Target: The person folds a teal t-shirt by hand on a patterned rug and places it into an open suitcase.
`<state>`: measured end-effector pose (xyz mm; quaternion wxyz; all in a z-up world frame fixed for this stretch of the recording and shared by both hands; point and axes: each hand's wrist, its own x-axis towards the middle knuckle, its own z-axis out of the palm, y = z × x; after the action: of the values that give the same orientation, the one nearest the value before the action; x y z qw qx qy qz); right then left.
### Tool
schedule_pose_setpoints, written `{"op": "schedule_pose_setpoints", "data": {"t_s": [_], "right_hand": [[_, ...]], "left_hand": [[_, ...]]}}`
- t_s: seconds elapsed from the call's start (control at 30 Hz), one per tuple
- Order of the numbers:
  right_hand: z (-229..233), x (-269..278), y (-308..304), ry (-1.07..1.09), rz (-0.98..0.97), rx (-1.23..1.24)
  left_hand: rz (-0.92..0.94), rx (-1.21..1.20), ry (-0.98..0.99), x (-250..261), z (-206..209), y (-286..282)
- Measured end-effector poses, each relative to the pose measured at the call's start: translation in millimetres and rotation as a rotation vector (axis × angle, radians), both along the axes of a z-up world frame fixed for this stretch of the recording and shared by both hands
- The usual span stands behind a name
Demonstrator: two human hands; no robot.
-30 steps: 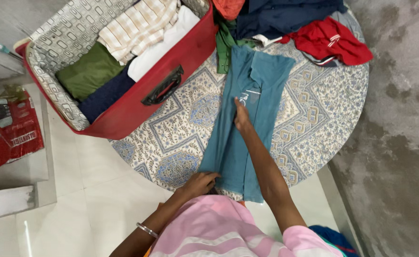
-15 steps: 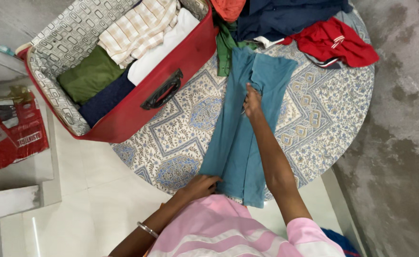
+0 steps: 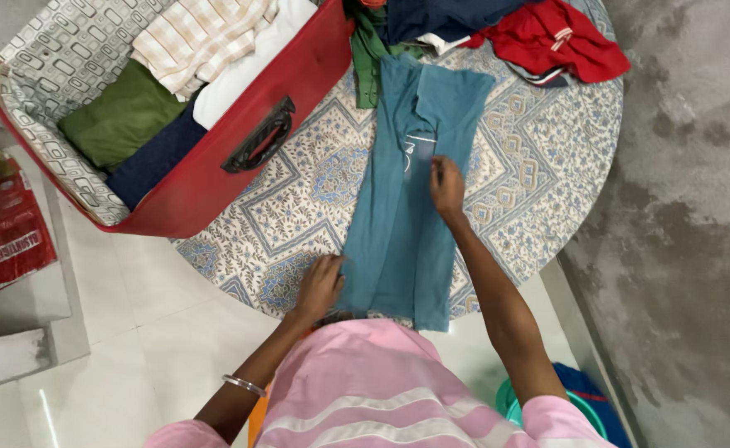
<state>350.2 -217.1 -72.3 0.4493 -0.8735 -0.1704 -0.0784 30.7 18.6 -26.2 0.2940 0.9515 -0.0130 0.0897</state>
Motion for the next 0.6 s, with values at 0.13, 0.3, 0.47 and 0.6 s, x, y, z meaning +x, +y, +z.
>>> {"op": "schedule_pose_setpoints", "data": {"t_s": [0.13, 0.3, 0.47, 0.6], "right_hand": [[25, -54, -17, -0.176, 0.083, -0.289], [26, -108, -25, -0.194, 0.056, -0.395], [14, -155, -41, -0.151, 0.122, -0.494], [16, -190, -61, -0.114, 0.256, -0.583]], "left_hand": [[0.095, -0.179, 0.243, -8, -11, 3], [0.206, -0.156, 0.579, -10, -44, -1], [0.180, -0.226, 0.494, -15, -52, 0], [0.044, -0.354, 0.427, -19, -25, 2]]}}
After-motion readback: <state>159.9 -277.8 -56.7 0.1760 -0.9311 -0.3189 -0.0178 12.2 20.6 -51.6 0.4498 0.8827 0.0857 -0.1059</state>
